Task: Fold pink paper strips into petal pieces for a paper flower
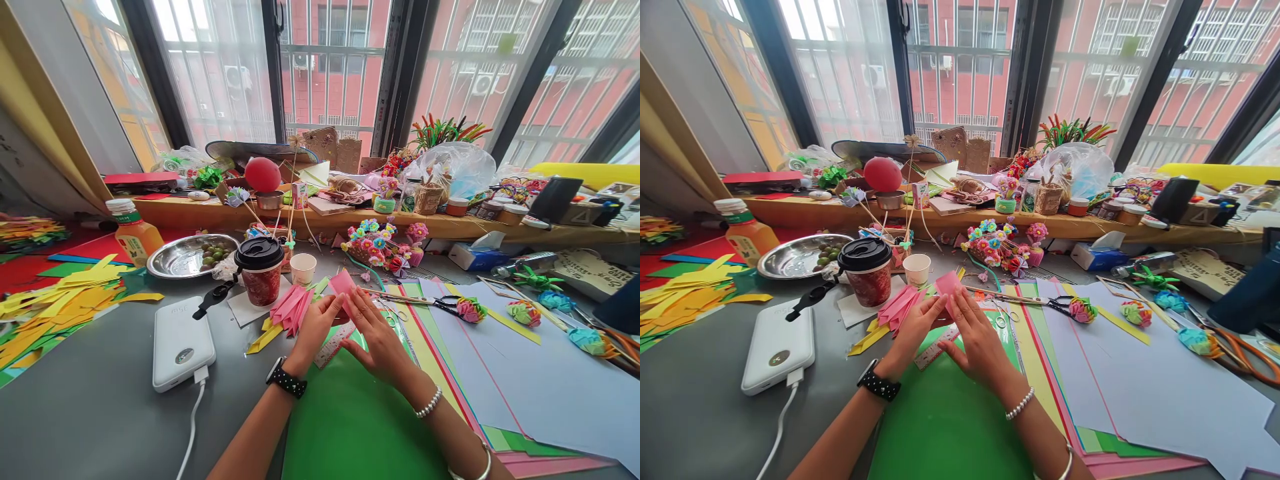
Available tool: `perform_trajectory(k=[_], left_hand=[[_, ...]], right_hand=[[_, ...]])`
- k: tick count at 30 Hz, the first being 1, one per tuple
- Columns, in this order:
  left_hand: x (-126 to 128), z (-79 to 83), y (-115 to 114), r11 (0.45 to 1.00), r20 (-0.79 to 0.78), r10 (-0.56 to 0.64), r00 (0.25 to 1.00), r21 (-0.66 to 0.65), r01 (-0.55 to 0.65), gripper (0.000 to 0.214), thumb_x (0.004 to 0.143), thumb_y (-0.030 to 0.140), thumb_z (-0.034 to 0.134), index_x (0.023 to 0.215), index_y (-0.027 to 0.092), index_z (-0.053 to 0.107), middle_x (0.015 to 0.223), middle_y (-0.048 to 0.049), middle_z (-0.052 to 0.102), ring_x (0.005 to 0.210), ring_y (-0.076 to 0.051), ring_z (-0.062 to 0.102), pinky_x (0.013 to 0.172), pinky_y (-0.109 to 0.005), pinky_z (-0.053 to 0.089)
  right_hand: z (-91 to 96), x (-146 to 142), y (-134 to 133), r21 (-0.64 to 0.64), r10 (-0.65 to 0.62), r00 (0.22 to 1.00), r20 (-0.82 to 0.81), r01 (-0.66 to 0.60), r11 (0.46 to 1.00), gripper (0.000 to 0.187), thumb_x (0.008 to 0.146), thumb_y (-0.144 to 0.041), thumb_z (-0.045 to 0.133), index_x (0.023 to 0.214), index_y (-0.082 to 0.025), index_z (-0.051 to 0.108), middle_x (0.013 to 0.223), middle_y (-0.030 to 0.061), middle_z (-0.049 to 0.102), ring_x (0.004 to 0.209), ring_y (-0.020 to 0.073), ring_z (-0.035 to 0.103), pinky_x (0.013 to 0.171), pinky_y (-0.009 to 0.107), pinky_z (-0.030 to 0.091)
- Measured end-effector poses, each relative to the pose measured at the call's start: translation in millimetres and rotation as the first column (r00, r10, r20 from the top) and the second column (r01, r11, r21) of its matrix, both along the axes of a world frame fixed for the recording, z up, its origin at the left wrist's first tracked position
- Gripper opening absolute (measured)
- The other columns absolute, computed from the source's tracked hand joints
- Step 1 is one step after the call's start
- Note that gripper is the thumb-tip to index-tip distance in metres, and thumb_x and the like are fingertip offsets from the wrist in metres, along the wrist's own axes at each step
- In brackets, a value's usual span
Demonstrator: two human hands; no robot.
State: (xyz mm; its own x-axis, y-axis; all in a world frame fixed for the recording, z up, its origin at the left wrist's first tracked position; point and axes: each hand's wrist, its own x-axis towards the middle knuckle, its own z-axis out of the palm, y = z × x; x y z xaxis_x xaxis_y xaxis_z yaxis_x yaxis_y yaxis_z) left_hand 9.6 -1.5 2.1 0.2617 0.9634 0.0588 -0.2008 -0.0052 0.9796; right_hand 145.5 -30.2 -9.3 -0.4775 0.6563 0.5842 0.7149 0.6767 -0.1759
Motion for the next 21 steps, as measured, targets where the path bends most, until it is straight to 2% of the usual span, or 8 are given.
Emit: perform_trajectory(k=[4, 7, 9, 11, 14, 18, 21], left_hand=[[-1.0, -1.4, 1.7, 0.999, 0.004, 0.039, 0.999, 0.03, -0.039, 0.034, 0.068, 0.044, 0.054, 0.08, 0.013, 0.059, 0.079, -0.0047, 0.065, 0.076, -0.018, 0.06, 0.069, -0.03, 0.049], [-1.5, -1.1, 3.1, 0.999, -0.013, 0.051, 0.999, 0.013, -0.051, 0.032, 0.066, 0.042, 0.056, 0.077, 0.012, 0.06, 0.076, -0.0046, 0.065, 0.071, -0.018, 0.061, 0.066, -0.03, 0.05], [-1.1, -0.6, 3.0, 1.0, -0.037, 0.019, 0.999, -0.004, -0.019, 0.031, 0.065, 0.04, 0.057, 0.078, 0.012, 0.061, 0.073, -0.0047, 0.066, 0.067, -0.019, 0.062, 0.064, -0.031, 0.05], [-0.1, 0.0, 1.6, 0.999, -0.064, -0.045, 0.997, -0.009, 0.045, 0.03, 0.065, 0.038, 0.058, 0.078, 0.012, 0.063, 0.07, -0.0043, 0.066, 0.064, -0.018, 0.062, 0.064, -0.031, 0.05], [2.0, 0.5, -2.1, 0.985, -0.132, -0.17, 0.977, 0.004, 0.172, 0.027, 0.066, 0.038, 0.057, 0.076, 0.014, 0.065, 0.068, -0.0035, 0.065, 0.063, -0.017, 0.061, 0.063, -0.029, 0.05], [4.3, -0.3, -5.6, 0.963, -0.208, -0.264, 0.942, 0.007, 0.271, 0.026, 0.067, 0.037, 0.056, 0.072, 0.013, 0.066, 0.065, -0.0032, 0.064, 0.061, -0.015, 0.06, 0.059, -0.025, 0.048], [4.8, 0.6, -6.2, 0.964, -0.205, -0.26, 0.944, 0.008, 0.267, 0.025, 0.067, 0.036, 0.057, 0.07, 0.013, 0.065, 0.065, -0.003, 0.064, 0.059, -0.014, 0.059, 0.058, -0.024, 0.047]], right_hand=[[1.9, 1.2, -1.2, -0.01, 0.038, 0.997, -0.06, -0.039, 0.999, 0.059, 0.08, -0.036, 0.041, 0.131, -0.014, 0.018, 0.135, 0.0106, 0.023, 0.124, 0.0231, 0.016, 0.097, 0.042, 0.029], [4.5, 3.0, -2.0, -0.047, 0.026, 0.972, -0.233, -0.038, 0.998, 0.046, 0.081, -0.032, 0.04, 0.125, -0.019, 0.033, 0.13, 0.0089, 0.035, 0.12, 0.0223, 0.027, 0.095, 0.042, 0.031], [7.1, 5.0, -1.8, -0.124, -0.045, 0.899, -0.436, -0.01, 0.992, 0.038, 0.082, -0.031, 0.04, 0.118, -0.021, 0.042, 0.123, 0.0087, 0.043, 0.114, 0.0221, 0.037, 0.091, 0.041, 0.036], [10.0, 7.5, -0.9, -0.249, -0.146, 0.764, -0.628, -0.019, 0.968, 0.034, 0.08, -0.033, 0.041, 0.112, -0.02, 0.047, 0.116, 0.0093, 0.05, 0.106, 0.022, 0.046, 0.082, 0.038, 0.044], [13.0, 11.0, 0.8, -0.417, -0.26, 0.588, -0.766, -0.147, 0.897, 0.031, 0.078, -0.036, 0.046, 0.102, -0.018, 0.052, 0.102, 0.009, 0.058, 0.092, 0.0207, 0.055, 0.073, 0.032, 0.047], [13.0, 13.1, 1.7, -0.523, -0.349, 0.501, -0.792, -0.261, 0.812, 0.03, 0.074, -0.04, 0.049, 0.087, -0.014, 0.059, 0.083, 0.0071, 0.064, 0.071, 0.0186, 0.058, 0.06, 0.027, 0.047], [12.1, 13.2, 1.9, -0.53, -0.373, 0.462, -0.804, -0.275, 0.802, 0.03, 0.072, -0.041, 0.052, 0.082, -0.014, 0.061, 0.079, 0.0059, 0.063, 0.068, 0.0173, 0.057, 0.056, 0.025, 0.045]])
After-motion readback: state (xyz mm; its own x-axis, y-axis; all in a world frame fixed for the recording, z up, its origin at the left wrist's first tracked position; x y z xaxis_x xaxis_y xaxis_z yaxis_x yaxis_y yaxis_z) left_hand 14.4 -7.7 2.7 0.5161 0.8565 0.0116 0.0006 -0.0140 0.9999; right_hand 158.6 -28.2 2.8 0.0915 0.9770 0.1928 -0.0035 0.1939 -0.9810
